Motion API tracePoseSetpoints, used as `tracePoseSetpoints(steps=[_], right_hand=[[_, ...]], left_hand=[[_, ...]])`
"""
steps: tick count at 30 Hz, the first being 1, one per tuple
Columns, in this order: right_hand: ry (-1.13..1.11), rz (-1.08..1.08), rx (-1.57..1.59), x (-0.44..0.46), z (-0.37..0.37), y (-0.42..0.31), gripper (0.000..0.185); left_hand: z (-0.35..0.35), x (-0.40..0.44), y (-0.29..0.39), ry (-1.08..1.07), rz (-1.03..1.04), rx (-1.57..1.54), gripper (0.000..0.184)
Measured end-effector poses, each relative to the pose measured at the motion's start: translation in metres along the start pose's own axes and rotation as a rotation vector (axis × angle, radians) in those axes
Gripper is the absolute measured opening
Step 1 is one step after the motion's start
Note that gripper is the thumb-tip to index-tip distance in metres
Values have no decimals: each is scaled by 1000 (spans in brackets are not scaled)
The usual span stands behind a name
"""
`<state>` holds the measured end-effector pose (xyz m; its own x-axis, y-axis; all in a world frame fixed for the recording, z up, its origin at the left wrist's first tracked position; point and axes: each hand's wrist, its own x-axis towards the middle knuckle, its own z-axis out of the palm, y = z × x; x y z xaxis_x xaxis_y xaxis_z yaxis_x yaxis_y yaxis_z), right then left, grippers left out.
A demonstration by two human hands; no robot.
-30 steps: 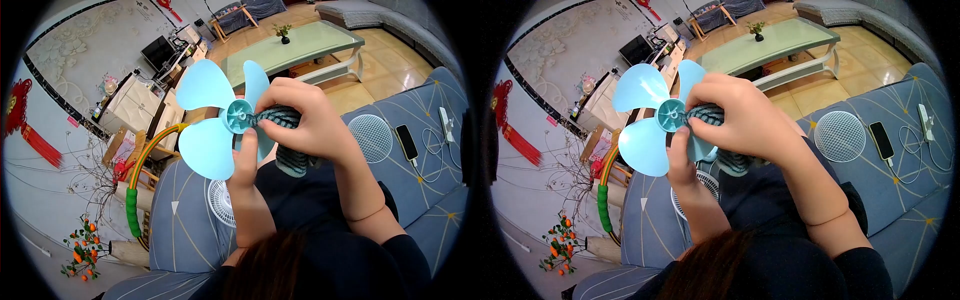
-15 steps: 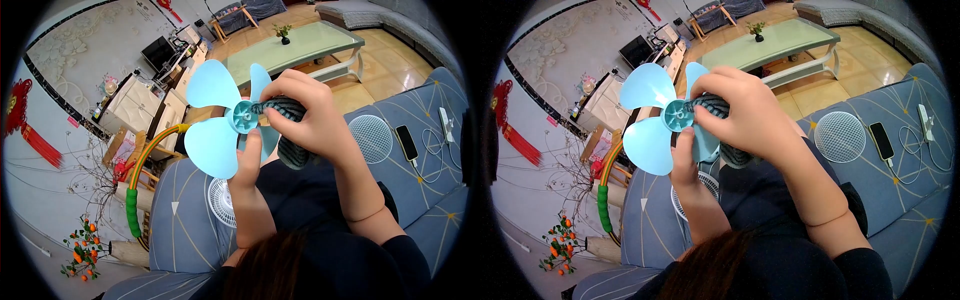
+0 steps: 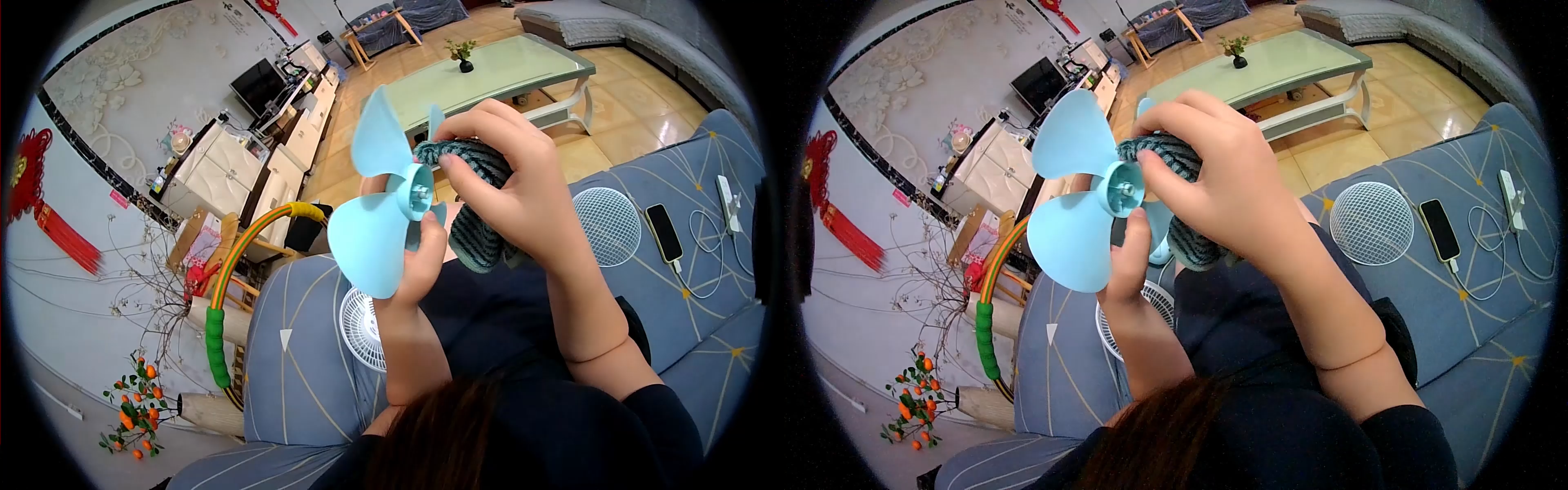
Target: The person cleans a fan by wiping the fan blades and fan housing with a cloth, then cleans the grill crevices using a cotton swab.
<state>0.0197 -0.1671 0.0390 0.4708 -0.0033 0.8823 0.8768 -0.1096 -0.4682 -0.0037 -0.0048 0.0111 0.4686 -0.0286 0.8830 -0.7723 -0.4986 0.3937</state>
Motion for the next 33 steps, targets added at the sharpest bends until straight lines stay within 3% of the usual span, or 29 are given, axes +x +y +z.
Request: tracePoseSetpoints(steps=[8, 14, 22, 28, 31, 33], right_hand=[[-45, 10, 57, -1, -3, 1, 19], [-210, 10, 195, -2, -6, 1, 19], [-115, 145, 215, 0, -9, -6, 19], [-171, 501, 151, 3, -9, -5, 30], [-60, 425, 235, 4, -9, -1, 41], [-9, 357, 255, 2, -8, 7, 32]], left_hand=[[7, 5, 1, -79, 80, 27, 58], [6, 3, -5, -147, -118, -36, 56], [8, 3, -7, -81, -89, 58, 63], [8, 12, 2, -89, 156, 216, 64], [11, 12, 14, -108, 83, 219, 61], [15, 12, 16, -116, 44, 211, 61]])
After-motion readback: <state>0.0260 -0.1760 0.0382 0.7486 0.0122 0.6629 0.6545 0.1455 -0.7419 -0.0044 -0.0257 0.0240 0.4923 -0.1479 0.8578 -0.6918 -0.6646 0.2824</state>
